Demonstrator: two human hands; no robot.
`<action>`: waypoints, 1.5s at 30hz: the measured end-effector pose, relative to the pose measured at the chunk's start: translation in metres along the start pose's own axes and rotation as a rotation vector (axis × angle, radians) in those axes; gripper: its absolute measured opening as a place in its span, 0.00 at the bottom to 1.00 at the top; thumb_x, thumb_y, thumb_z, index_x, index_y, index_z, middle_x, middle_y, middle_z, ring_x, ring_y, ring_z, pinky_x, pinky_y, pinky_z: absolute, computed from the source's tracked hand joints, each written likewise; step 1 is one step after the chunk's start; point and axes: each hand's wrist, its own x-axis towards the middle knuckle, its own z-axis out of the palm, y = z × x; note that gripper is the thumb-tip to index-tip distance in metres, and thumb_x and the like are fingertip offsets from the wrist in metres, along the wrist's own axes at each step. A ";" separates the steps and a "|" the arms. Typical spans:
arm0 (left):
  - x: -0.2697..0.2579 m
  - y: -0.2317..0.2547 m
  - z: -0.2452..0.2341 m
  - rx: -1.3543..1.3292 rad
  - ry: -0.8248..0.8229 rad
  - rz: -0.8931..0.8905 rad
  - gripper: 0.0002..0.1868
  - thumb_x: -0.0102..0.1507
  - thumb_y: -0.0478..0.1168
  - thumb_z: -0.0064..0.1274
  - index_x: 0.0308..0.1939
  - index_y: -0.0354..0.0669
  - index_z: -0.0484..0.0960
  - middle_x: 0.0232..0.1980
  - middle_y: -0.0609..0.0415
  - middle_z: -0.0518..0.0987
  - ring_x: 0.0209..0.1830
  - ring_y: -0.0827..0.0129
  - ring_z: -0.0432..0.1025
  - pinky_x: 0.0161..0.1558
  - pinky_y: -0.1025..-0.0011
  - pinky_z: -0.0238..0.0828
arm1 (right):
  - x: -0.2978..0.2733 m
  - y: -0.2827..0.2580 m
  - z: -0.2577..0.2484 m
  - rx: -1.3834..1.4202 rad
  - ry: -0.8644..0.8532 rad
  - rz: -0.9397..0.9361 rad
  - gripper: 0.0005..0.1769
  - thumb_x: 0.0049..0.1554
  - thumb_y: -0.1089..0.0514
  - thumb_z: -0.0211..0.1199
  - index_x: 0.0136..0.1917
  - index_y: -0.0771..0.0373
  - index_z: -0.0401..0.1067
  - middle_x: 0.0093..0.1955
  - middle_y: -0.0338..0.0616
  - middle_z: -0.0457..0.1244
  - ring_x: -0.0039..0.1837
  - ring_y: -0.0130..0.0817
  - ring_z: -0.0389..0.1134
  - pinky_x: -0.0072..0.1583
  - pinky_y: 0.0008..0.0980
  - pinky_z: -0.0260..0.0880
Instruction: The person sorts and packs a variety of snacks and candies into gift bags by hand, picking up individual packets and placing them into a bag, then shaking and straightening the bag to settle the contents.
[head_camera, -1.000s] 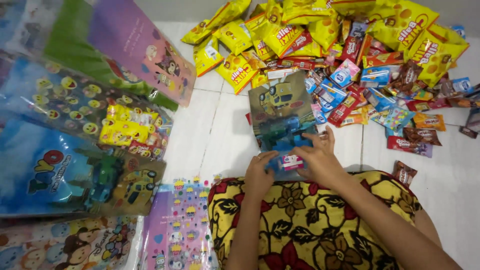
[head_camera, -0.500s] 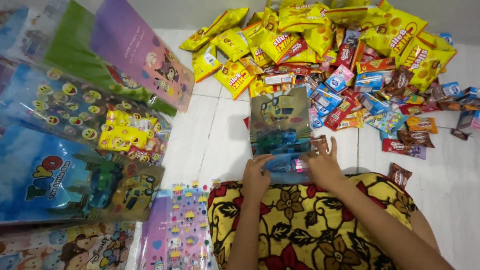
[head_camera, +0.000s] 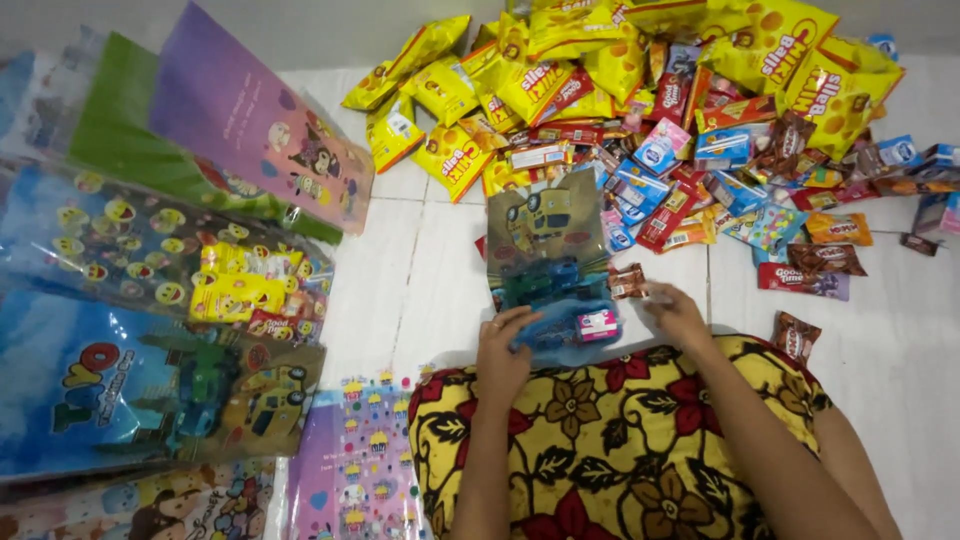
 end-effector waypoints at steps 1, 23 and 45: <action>-0.001 -0.001 0.001 -0.011 0.012 -0.018 0.32 0.56 0.19 0.43 0.55 0.52 0.86 0.59 0.54 0.79 0.55 0.54 0.68 0.54 0.58 0.68 | -0.006 -0.014 0.002 0.050 -0.063 0.047 0.20 0.60 0.65 0.62 0.66 0.62 0.73 0.70 0.62 0.62 0.63 0.58 0.68 0.57 0.49 0.71; -0.007 0.001 0.005 -0.064 -0.053 -0.059 0.30 0.61 0.27 0.49 0.66 0.54 0.79 0.65 0.51 0.76 0.61 0.56 0.65 0.55 0.63 0.69 | -0.090 -0.070 -0.042 0.895 -0.425 -0.088 0.32 0.69 0.47 0.45 0.82 0.60 0.58 0.51 0.33 0.60 0.47 0.25 0.58 0.53 0.26 0.60; -0.010 0.002 0.003 -0.072 -0.086 -0.031 0.29 0.61 0.30 0.52 0.67 0.53 0.78 0.65 0.49 0.75 0.63 0.48 0.68 0.59 0.53 0.69 | -0.074 -0.048 -0.026 0.684 -0.448 -0.021 0.28 0.68 0.56 0.51 0.78 0.67 0.60 0.41 0.51 0.68 0.42 0.39 0.71 0.54 0.41 0.70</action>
